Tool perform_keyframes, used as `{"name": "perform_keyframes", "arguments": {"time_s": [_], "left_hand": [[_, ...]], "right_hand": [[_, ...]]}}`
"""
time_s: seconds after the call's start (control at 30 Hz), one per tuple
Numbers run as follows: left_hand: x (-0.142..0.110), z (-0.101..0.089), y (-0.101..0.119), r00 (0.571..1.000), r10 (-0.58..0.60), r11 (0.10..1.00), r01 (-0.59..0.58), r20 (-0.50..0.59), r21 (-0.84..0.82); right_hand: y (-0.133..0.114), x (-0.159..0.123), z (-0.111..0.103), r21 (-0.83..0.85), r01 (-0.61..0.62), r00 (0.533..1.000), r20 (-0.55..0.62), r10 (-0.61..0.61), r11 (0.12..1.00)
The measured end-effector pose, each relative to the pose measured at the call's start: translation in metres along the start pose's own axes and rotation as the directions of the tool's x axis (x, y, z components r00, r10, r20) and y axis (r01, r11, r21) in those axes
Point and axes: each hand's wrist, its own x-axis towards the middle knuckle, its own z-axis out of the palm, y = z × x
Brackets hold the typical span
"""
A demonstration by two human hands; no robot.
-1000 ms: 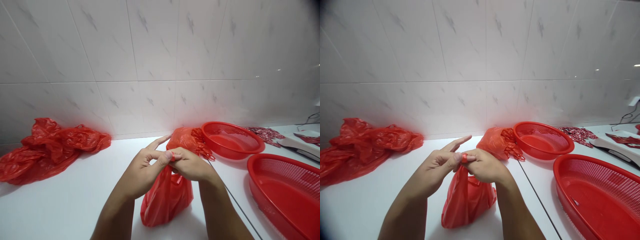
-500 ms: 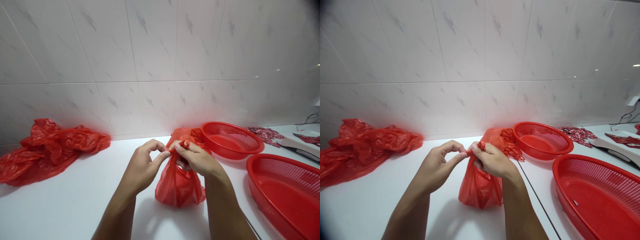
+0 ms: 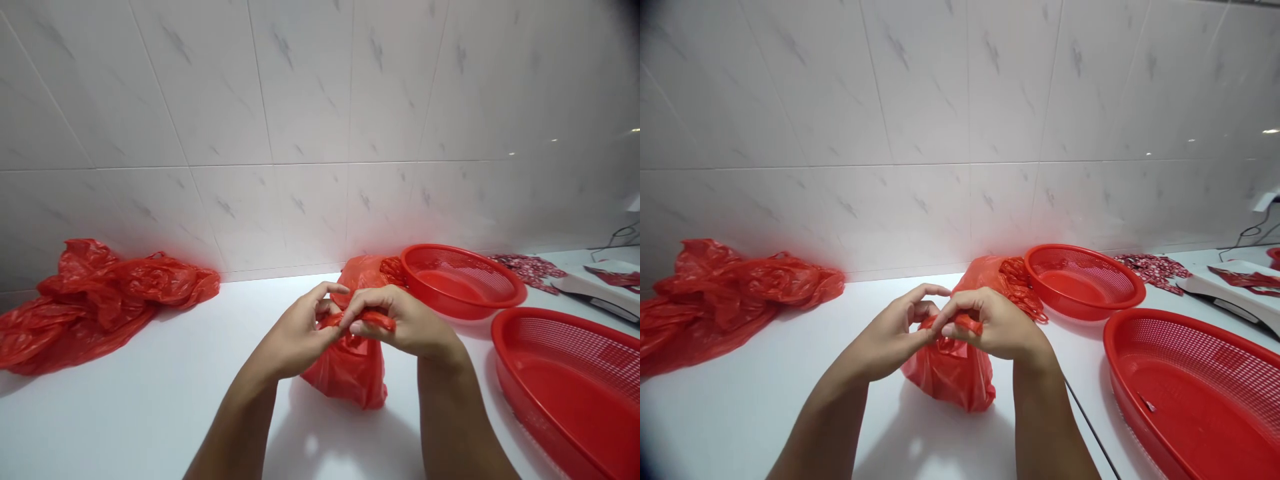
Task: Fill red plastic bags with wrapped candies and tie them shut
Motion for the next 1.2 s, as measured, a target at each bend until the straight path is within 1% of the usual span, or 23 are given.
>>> {"name": "perform_keyframes", "arguments": {"time_s": [0.07, 0.13, 0.2, 0.3, 0.37, 0.43, 0.53, 0.63, 0.7, 0.77, 0.83, 0.9, 0.97, 1.07, 1.13, 1.2], "left_hand": [[0.001, -0.002, -0.001, 1.000, -0.010, 0.999, 0.010, 0.003, -0.031], [0.002, -0.004, 0.000, 1.000, -0.015, 0.999, 0.016, 0.009, -0.046], [0.001, -0.006, 0.000, 1.000, -0.009, 0.999, 0.009, -0.023, -0.034], [0.001, -0.008, 0.003, 0.997, 0.006, 1.000, -0.008, -0.081, -0.022], [0.001, -0.009, 0.005, 0.998, 0.035, 0.999, -0.037, -0.058, -0.027], [0.001, -0.010, 0.006, 0.997, 0.075, 0.997, -0.076, -0.027, -0.024], [0.000, -0.011, 0.005, 0.995, 0.082, 0.997, -0.081, -0.055, 0.013], [-0.002, -0.011, 0.003, 0.989, 0.050, 0.997, -0.041, -0.140, 0.061], [-0.003, -0.011, 0.002, 0.973, 0.049, 0.988, -0.015, -0.224, 0.151], [-0.003, -0.013, 0.001, 0.956, 0.050, 0.962, 0.032, -0.291, 0.272], [-0.004, -0.017, -0.001, 0.946, 0.028, 0.925, 0.097, -0.322, 0.367], [-0.005, -0.024, -0.003, 0.942, -0.010, 0.888, 0.163, -0.337, 0.430], [-0.006, -0.031, -0.006, 0.935, -0.058, 0.843, 0.233, -0.349, 0.484], [-0.008, -0.045, -0.012, 0.914, -0.129, 0.775, 0.335, -0.385, 0.535], [-0.010, -0.055, -0.014, 0.888, -0.160, 0.739, 0.397, -0.431, 0.544], [-0.013, -0.065, -0.016, 0.865, -0.175, 0.720, 0.439, -0.471, 0.538]], "right_hand": [[-0.001, -0.001, 0.001, -0.127, -0.007, 0.994, -0.109, -0.007, 0.992], [-0.001, 0.001, 0.004, -0.234, -0.031, 0.975, -0.222, -0.023, 0.972], [0.000, 0.003, 0.007, -0.322, -0.010, 0.953, -0.288, -0.088, 0.947], [0.003, 0.008, 0.012, -0.447, 0.113, 0.918, -0.294, -0.265, 0.888], [0.005, 0.011, 0.016, -0.520, 0.190, 0.887, -0.272, -0.373, 0.832], [0.007, 0.014, 0.019, -0.567, 0.228, 0.864, -0.256, -0.433, 0.791], [0.009, 0.015, 0.020, -0.582, 0.235, 0.854, -0.258, -0.451, 0.778], [0.011, 0.015, 0.017, -0.584, 0.212, 0.856, -0.276, -0.438, 0.783], [0.013, 0.014, 0.013, -0.589, 0.191, 0.857, -0.289, -0.426, 0.785], [0.015, 0.012, 0.007, -0.588, 0.163, 0.873, -0.288, -0.394, 0.792], [0.017, 0.010, 0.000, -0.565, 0.114, 0.913, -0.263, -0.310, 0.817], [0.019, 0.006, -0.007, -0.527, 0.042, 0.955, -0.228, -0.190, 0.849], [0.022, 0.001, -0.016, -0.485, -0.036, 0.974, -0.212, -0.078, 0.874], [0.029, -0.010, -0.032, -0.435, -0.115, 0.975, -0.222, 0.017, 0.893], [0.033, -0.021, -0.044, -0.421, -0.152, 0.968, -0.246, 0.049, 0.894], [0.036, -0.032, -0.055, -0.407, -0.193, 0.953, -0.293, 0.073, 0.893]]}}
